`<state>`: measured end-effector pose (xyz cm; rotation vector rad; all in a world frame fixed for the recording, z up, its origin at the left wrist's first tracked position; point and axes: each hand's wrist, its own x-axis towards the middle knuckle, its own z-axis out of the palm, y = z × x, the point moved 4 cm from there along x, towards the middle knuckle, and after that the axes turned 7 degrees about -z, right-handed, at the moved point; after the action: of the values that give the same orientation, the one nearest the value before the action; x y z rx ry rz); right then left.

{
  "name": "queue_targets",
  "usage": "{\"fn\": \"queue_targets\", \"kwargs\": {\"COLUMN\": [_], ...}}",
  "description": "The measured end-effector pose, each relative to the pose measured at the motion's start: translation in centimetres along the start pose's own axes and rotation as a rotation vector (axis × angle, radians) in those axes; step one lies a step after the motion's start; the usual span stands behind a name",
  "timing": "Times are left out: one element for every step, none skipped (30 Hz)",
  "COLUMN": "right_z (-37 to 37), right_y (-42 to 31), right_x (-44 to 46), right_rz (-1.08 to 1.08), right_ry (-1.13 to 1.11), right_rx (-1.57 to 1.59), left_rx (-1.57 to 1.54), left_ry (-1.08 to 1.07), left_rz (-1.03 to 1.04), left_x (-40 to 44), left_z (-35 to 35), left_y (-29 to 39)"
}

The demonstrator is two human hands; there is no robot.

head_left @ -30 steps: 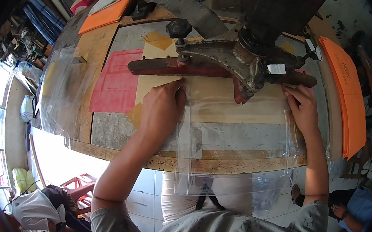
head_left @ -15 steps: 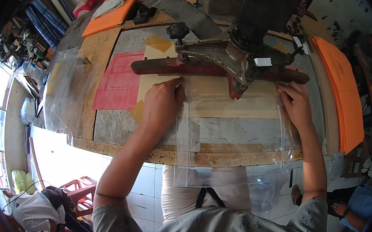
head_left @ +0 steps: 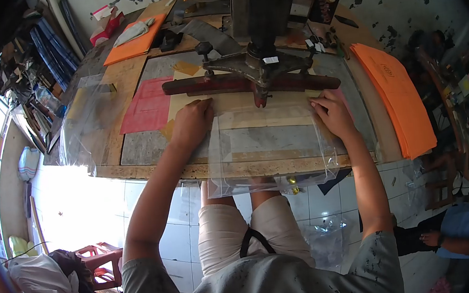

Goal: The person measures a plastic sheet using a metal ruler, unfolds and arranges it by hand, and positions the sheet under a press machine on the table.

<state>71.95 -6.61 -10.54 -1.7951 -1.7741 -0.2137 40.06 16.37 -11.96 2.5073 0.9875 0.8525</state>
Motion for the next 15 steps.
{"fn": "queue_targets", "kwargs": {"right_z": [-0.4,-0.7,-1.0,-1.4,-1.9,-2.3,-2.7,-3.0,-3.2,-3.4,-3.2,-2.9,-2.4,-1.7,-0.8], "right_y": [-0.5,-1.2,-2.0,-2.6,-3.2,-3.7,-4.0,-4.3,-4.8,-5.3,-5.4,-5.1,-4.8,-4.2,-3.8], "right_x": [-0.5,-1.4,-2.4,-3.5,-4.7,-5.8,-6.8,-7.9,-8.9,-9.8,-10.7,-11.7,-12.8,-14.0,-15.0], "right_rz": [0.003,0.007,0.013,0.034,0.055,0.077,0.103,0.131,0.160,0.229,0.232,0.234,0.238,0.270,0.238], "right_ry": [0.028,0.055,0.081,0.111,0.139,0.166,0.198,0.226,0.250,0.286,0.343,0.401,0.455,0.499,0.546], "right_rx": [0.009,0.020,0.032,0.025,0.019,0.014,-0.009,-0.029,-0.046,-0.057,-0.133,-0.208,-0.280,-0.320,-0.363], "left_rx": [0.010,0.020,0.030,0.039,0.041,0.042,0.045,0.056,0.069,0.083,0.128,0.174,0.223,0.238,0.216], "left_ry": [0.005,-0.009,-0.024,-0.040,-0.013,0.014,0.040,0.084,0.126,0.169,0.206,0.243,0.278,0.255,0.283], "left_rz": [0.036,0.024,0.011,-0.001,-0.017,-0.034,-0.052,-0.053,-0.058,-0.064,-0.056,-0.049,-0.044,-0.086,-0.107], "left_x": [-0.4,-1.3,-2.5,-3.9,-5.4,-7.0,-8.6,-10.2,-12.0,-13.8,-15.4,-17.0,-18.6,-20.0,-20.9], "left_z": [-0.5,-1.0,-2.1,-3.0,-3.7,-4.4,-4.8,-4.9,-4.9,-4.8,-4.4,-3.8,-3.1,-2.2,-1.4], "left_y": [0.2,0.2,0.9,1.5,1.5,1.3,1.1,1.1,0.9,0.6,0.3,-0.2,-0.8,-1.8,-2.5]}}
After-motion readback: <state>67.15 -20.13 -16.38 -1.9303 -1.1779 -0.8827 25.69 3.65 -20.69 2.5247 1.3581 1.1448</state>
